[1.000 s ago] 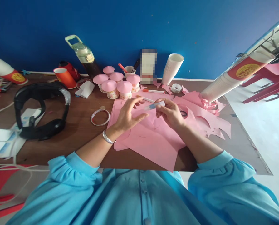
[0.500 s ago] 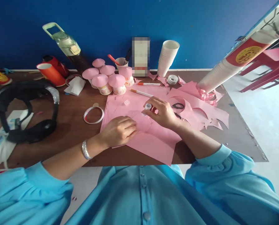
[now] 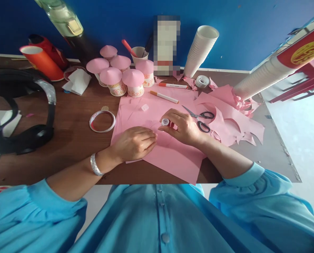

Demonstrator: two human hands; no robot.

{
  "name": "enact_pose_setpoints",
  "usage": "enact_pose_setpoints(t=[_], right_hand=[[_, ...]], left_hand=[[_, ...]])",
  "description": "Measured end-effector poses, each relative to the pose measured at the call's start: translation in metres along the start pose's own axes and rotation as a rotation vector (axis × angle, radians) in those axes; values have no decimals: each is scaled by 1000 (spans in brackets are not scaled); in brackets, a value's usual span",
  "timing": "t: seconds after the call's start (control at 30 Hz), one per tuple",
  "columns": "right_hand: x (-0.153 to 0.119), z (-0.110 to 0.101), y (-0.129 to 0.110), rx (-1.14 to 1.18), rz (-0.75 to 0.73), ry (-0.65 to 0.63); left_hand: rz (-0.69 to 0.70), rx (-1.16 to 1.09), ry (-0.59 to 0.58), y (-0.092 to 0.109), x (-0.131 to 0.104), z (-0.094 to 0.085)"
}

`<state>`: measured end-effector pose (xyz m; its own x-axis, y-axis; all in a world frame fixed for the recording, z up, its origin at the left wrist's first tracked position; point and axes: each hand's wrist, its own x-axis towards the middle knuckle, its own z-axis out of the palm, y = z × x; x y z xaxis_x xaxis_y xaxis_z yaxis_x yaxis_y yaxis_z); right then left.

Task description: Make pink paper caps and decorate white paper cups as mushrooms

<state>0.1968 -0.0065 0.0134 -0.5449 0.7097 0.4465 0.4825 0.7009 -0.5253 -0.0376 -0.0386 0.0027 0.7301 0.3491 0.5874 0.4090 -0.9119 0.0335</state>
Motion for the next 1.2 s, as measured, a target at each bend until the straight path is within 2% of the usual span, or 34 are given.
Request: enact_pose_setpoints(t=[0.17,0.3,0.57,1.1,1.2], right_hand=[[-1,5,3,-45,-96,10],[-1,6,2,-71,-116,-2],[1,1,6,-114,-83,-9],[0,-5,16,-129,-35,-5],[-1,-9,16,-163,-43,37]], left_hand=[[-3,-1,-6,1,2,-1],[-12,-2,2,2,3,-1],[-81,-21,-18,4,-1,-3],[-82,-19,-23,3,-4,-1],[-77,-15,-18,3,-4,-1]])
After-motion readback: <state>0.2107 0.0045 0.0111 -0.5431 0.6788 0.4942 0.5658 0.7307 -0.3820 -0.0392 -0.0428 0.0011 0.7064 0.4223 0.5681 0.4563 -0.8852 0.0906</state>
